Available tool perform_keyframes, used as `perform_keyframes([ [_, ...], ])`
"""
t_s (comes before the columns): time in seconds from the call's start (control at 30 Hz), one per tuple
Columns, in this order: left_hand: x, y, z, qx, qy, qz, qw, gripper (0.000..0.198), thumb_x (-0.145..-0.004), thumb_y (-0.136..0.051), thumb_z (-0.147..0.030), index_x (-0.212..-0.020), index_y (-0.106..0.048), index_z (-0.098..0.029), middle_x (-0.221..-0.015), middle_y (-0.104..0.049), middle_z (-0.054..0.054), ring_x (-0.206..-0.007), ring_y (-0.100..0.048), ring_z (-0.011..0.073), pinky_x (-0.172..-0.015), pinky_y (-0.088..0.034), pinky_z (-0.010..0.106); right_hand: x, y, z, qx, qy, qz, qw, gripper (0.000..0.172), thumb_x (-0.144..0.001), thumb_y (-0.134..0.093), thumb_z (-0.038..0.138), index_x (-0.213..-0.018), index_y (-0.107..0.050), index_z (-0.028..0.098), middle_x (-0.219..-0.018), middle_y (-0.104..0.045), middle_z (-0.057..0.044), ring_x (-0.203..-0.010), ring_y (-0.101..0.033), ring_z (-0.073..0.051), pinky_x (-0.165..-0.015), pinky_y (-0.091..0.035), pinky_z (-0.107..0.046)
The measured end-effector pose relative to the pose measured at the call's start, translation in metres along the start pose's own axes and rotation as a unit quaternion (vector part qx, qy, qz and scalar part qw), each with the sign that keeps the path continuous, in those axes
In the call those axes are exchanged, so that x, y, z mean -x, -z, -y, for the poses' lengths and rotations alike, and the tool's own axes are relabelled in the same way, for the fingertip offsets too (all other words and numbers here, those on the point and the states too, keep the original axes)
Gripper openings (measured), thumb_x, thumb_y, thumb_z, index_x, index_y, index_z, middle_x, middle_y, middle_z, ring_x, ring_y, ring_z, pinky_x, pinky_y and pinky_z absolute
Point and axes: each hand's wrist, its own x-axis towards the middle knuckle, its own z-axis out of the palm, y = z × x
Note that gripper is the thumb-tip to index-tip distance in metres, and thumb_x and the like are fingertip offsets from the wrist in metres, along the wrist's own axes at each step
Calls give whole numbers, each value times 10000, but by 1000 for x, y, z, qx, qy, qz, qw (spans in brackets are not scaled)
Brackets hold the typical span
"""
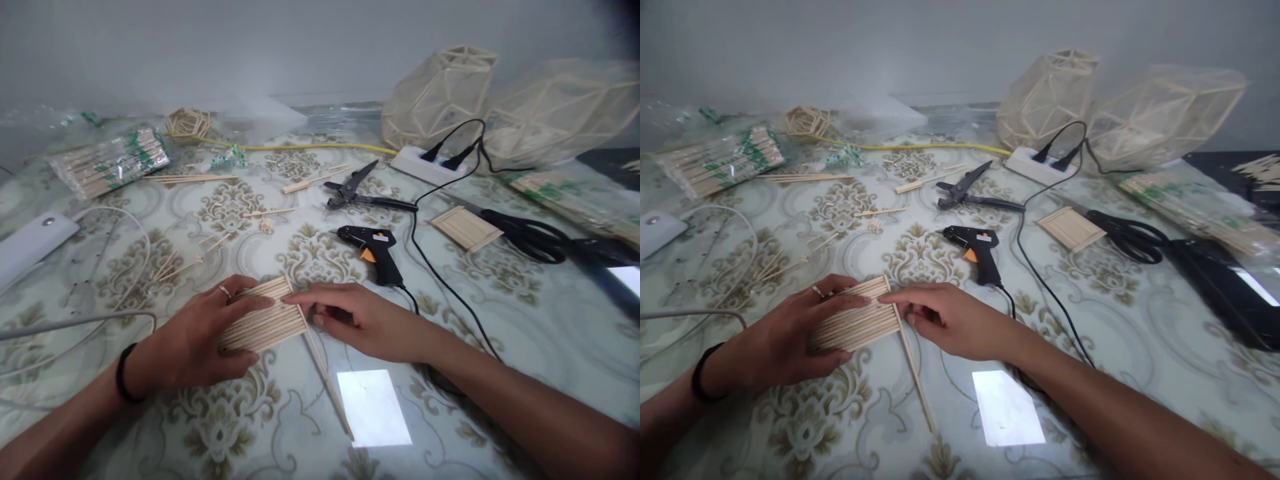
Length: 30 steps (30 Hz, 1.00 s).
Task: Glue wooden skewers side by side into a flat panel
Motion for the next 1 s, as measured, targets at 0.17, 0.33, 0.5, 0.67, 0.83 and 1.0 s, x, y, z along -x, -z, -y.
perform_keyframes([
  [0.17,-1,0,0,3,-6,4,1000,695,-842,-729,-256,-1477,-455,-328,-1455,-528,117,-1252,-633,330,-1003,-576,514,0,0,-1,-3,-1,-5,1000,407,-1011,-501,125,-1383,-654,183,-949,-710,-37,-751,-614,-132,-709,-483,-265],
  [0.33,-1,0,1,4,-5,13,1000,698,-840,-735,-261,-1477,-454,-321,-1479,-507,125,-1282,-610,338,-1010,-567,525,0,0,0,-3,-9,1,1000,415,-1013,-502,123,-1394,-651,196,-951,-705,-32,-743,-608,-126,-691,-474,-255],
  [0.5,-1,0,0,6,2,15,1000,675,-839,-730,-265,-1465,-482,-314,-1479,-515,119,-1261,-625,326,-1003,-573,518,0,1,2,-13,-8,3,1000,427,-1005,-504,109,-1389,-661,211,-941,-701,-29,-748,-609,-127,-666,-467,-243],
  [0.67,-2,-1,-1,12,8,6,1000,683,-808,-737,-257,-1454,-522,-314,-1457,-552,110,-1246,-642,330,-988,-584,510,-1,0,2,-13,-14,1,1000,430,-1014,-509,122,-1403,-658,225,-941,-698,-28,-738,-604,-125,-651,-465,-237],
  [0.83,-1,-1,0,8,-1,1,1000,673,-819,-739,-275,-1456,-525,-302,-1470,-550,114,-1263,-638,333,-1001,-584,501,-1,0,1,-9,-13,0,1000,428,-1020,-515,132,-1412,-655,232,-940,-707,-29,-733,-599,-128,-651,-469,-240],
  [1.0,-1,0,0,-4,-10,4,1000,658,-845,-730,-284,-1458,-490,-289,-1482,-519,127,-1276,-630,335,-1001,-586,508,0,0,0,-13,-5,-2,1000,430,-1011,-511,116,-1402,-658,219,-937,-700,-27,-743,-606,-125,-656,-469,-236],
])
